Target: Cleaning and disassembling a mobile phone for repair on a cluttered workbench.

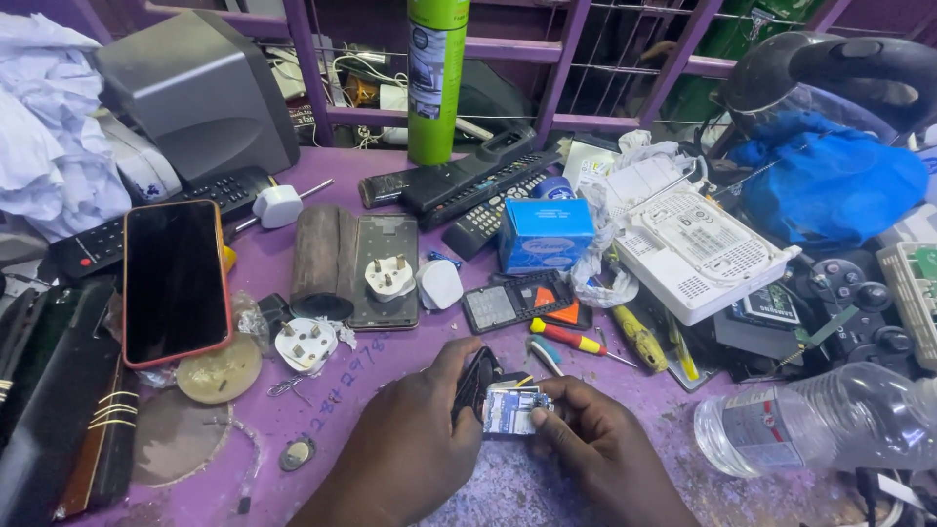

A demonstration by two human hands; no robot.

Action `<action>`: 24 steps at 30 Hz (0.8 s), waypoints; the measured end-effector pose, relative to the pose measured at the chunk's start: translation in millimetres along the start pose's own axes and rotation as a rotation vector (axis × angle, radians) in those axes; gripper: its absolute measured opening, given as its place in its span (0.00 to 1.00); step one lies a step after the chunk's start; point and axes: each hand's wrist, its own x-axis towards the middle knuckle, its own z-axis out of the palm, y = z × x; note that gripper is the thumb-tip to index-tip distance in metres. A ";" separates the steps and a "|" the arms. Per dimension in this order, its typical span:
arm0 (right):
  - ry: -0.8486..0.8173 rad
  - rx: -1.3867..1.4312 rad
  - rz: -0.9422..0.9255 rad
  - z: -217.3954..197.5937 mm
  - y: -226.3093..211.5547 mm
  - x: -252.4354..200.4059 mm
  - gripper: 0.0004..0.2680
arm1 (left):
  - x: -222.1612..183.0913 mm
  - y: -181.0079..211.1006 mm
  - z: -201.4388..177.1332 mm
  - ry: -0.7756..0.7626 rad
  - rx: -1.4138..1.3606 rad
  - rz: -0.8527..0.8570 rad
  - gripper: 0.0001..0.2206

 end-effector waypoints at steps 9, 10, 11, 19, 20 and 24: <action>0.032 -0.006 0.003 -4.2 2.2 3.4 0.09 | 3.2 1.5 0.6 0.008 0.052 -0.017 0.30; 0.044 -0.048 0.020 -3.9 -0.1 2.8 0.09 | 3.5 1.9 0.1 0.008 0.034 -0.029 0.29; 0.055 -0.089 0.037 -3.5 -2.4 2.1 0.09 | 3.7 2.2 -0.5 0.009 0.016 -0.041 0.28; 0.101 -0.027 0.109 -2.5 -2.7 4.9 0.11 | 8.6 -2.6 1.8 0.056 -0.104 -0.026 0.28; 0.104 -0.038 0.109 -2.7 -2.9 4.6 0.11 | 8.2 -1.3 0.8 0.049 -0.129 -0.038 0.29; 0.125 -0.012 0.099 -2.7 0.2 4.4 0.12 | 13.2 -8.8 6.3 0.074 -0.196 -0.020 0.29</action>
